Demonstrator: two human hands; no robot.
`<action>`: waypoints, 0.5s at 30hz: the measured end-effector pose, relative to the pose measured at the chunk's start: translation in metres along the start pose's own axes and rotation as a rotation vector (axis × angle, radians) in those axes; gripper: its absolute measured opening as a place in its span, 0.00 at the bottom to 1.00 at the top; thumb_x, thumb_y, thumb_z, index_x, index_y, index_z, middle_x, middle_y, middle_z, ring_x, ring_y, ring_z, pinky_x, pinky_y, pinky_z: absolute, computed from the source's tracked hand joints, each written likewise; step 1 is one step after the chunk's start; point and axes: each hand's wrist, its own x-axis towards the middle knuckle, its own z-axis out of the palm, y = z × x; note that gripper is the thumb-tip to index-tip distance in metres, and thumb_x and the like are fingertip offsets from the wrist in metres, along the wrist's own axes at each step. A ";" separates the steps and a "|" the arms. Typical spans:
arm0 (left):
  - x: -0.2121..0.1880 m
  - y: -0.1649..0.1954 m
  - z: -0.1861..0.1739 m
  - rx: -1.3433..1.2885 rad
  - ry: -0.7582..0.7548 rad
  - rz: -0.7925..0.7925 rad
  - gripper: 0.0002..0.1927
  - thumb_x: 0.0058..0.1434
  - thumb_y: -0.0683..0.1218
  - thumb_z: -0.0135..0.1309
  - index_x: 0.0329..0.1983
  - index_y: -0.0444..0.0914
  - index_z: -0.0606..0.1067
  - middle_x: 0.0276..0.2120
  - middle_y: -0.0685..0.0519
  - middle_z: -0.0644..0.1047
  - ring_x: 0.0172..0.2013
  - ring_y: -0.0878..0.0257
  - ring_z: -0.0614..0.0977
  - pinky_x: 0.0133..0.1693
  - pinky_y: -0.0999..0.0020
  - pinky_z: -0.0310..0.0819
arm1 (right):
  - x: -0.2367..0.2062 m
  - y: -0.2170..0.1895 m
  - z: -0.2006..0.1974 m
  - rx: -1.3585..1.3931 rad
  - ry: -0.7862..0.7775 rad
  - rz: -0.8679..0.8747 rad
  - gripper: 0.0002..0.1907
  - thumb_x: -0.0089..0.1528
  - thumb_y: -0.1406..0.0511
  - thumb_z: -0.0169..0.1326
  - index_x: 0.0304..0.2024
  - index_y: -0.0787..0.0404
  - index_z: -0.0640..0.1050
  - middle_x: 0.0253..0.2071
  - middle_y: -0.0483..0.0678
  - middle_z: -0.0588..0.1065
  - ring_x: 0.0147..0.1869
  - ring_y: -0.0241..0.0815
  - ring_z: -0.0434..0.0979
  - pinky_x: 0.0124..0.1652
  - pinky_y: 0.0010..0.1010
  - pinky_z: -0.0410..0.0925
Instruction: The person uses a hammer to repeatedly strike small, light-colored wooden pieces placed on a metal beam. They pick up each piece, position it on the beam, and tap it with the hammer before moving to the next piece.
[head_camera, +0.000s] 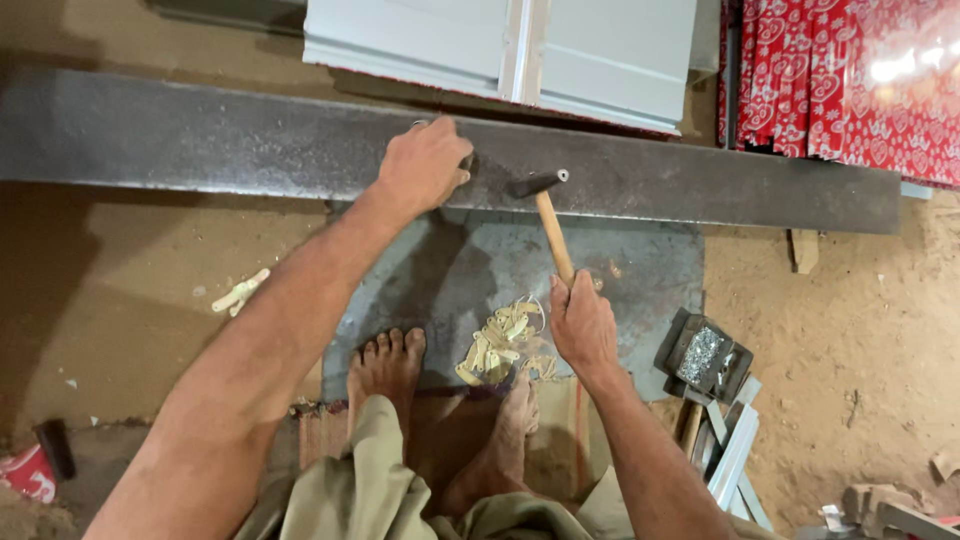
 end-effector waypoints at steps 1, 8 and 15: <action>0.006 0.000 0.003 0.053 -0.048 0.000 0.13 0.53 0.48 0.67 0.39 0.39 0.80 0.44 0.42 0.78 0.47 0.41 0.81 0.44 0.47 0.77 | -0.002 0.002 0.004 0.018 -0.007 0.015 0.17 0.70 0.54 0.47 0.40 0.62 0.67 0.29 0.68 0.76 0.35 0.77 0.74 0.37 0.64 0.64; 0.011 -0.006 0.003 -0.471 0.042 -0.290 0.08 0.57 0.45 0.60 0.40 0.42 0.81 0.38 0.45 0.83 0.39 0.47 0.86 0.46 0.54 0.81 | 0.002 0.008 0.009 0.063 -0.010 -0.009 0.16 0.70 0.56 0.48 0.39 0.64 0.69 0.24 0.61 0.75 0.26 0.66 0.75 0.27 0.56 0.66; -0.015 -0.009 -0.008 -0.230 0.175 -0.360 0.04 0.54 0.44 0.63 0.33 0.44 0.84 0.36 0.43 0.81 0.40 0.41 0.82 0.41 0.46 0.76 | 0.018 -0.014 -0.025 0.255 0.170 -0.238 0.16 0.73 0.59 0.47 0.35 0.64 0.69 0.19 0.47 0.71 0.18 0.38 0.70 0.15 0.33 0.63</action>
